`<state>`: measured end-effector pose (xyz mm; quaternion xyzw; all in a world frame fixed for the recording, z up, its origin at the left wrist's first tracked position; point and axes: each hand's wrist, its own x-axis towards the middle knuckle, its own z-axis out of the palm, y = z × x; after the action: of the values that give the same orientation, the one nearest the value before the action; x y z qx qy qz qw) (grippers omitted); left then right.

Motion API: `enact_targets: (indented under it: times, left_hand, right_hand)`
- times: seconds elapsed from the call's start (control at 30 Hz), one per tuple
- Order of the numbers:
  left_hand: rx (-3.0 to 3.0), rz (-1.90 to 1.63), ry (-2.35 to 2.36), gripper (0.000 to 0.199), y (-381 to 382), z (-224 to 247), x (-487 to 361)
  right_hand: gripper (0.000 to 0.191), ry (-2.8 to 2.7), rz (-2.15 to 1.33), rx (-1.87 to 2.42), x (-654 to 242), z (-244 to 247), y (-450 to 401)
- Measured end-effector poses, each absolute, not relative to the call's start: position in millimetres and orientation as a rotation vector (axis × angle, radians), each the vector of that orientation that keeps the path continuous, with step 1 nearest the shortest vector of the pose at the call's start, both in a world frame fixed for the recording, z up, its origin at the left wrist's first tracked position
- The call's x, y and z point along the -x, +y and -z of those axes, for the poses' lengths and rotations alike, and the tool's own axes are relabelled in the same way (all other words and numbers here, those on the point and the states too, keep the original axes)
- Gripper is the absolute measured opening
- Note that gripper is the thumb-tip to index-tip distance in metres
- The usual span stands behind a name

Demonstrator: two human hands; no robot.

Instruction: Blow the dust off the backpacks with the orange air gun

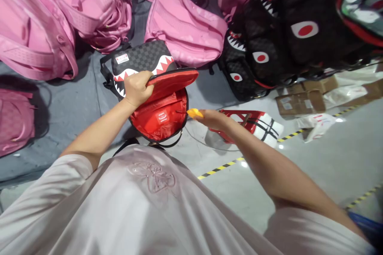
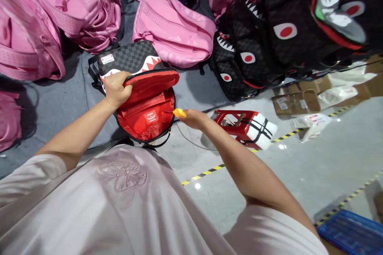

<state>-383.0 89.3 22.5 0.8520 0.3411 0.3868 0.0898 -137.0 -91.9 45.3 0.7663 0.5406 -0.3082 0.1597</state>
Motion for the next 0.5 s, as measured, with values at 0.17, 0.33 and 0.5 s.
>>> enact_targets:
  times: [0.17,0.33,0.5]
  left_hand:
    - [-2.553,-1.164,1.105,0.026,73.4,-24.0,384.7]
    - [-2.526,-1.125,1.210,0.026,60.9,-25.2,382.1]
    - [-2.432,-0.998,1.332,0.021,25.9,-42.5,374.9]
  right_hand:
    - [0.023,1.192,1.443,-2.137,116.1,-73.5,-113.2]
    - [0.025,0.958,1.904,-2.310,101.3,-55.7,-145.5]
    - [0.033,0.987,2.156,-2.334,81.5,-20.5,-169.3]
